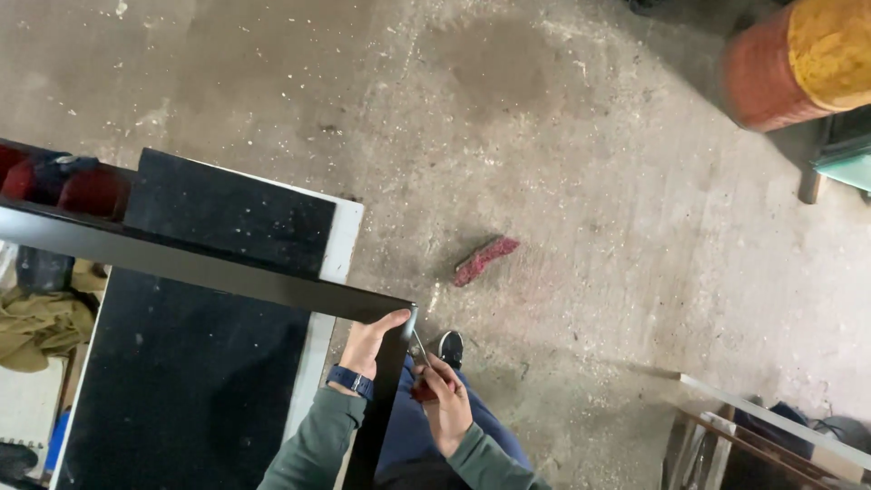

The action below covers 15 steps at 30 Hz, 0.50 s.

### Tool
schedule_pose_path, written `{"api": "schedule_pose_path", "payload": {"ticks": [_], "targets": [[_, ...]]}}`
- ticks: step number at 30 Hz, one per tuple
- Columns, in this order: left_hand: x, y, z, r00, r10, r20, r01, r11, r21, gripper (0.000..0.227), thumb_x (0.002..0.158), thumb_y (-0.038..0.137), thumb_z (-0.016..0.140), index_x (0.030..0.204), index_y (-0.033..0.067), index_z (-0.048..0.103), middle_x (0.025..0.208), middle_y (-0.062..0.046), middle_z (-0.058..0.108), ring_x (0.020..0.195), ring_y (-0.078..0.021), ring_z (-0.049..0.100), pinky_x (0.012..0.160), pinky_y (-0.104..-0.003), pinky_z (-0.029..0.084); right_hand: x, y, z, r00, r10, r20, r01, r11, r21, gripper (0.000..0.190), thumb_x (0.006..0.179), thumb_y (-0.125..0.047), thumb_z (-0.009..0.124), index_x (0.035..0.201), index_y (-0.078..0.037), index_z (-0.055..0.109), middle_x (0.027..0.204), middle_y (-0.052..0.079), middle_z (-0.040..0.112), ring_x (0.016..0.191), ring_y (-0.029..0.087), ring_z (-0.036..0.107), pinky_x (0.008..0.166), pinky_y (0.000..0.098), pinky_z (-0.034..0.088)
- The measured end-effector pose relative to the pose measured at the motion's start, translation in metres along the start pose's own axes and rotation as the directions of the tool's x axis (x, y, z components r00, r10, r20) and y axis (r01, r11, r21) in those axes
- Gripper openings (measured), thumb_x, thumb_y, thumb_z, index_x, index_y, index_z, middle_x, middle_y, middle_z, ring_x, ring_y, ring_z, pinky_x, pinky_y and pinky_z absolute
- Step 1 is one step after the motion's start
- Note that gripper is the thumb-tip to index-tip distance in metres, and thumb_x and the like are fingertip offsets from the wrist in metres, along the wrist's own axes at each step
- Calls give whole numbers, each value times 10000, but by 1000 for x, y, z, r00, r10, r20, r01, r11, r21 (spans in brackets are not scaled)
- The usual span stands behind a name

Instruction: The person assembles a black metal frame on a workbench. They use a red-handled screwdriver to tighten screws at the joints of the frame. The person repeatedly positions the metal bars, aligns them, and secures them with the screwdriver. They also handle small metal fasteners and adjust the frame's position on the table.

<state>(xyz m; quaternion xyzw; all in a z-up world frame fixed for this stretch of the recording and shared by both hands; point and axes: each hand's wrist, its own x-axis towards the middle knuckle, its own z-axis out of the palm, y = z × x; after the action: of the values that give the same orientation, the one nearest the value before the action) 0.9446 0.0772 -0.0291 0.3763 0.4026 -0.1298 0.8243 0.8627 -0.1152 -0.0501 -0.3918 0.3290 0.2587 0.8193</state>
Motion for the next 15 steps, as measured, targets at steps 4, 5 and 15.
{"api": "schedule_pose_path", "payload": {"ticks": [4, 5, 15], "targets": [[0, 3, 4, 999, 7, -31, -8, 1000, -13, 346, 741, 94, 841, 1064, 29, 736, 1010, -34, 740, 919, -165, 685, 816, -320, 528, -5, -19, 27, 980, 191, -54, -176, 961, 214, 335, 950, -104, 633, 1284, -73, 638, 1011, 46, 705, 856, 176, 626, 775, 394, 508], [-2, 3, 5, 999, 20, -49, -21, 1000, -14, 361, 736, 79, 841, 1077, 37, 730, 1025, -27, 739, 938, -162, 684, 836, -316, 529, -7, -22, 29, 971, 234, -56, -207, 931, 300, 330, 951, -105, 627, 1281, -92, 636, 1008, 49, 708, 866, 179, 629, 790, 397, 510], [-4, 2, 5, 998, 38, -58, -35, 998, 54, 370, 753, 109, 842, 1098, 25, 740, 1055, -31, 737, 967, -157, 675, 866, -313, 518, 1, -31, 6, 985, -112, 130, 155, 905, -396, 210, 1072, -183, 591, 1183, -11, 637, 986, 109, 732, 850, 131, 637, 774, 291, 501]]}}
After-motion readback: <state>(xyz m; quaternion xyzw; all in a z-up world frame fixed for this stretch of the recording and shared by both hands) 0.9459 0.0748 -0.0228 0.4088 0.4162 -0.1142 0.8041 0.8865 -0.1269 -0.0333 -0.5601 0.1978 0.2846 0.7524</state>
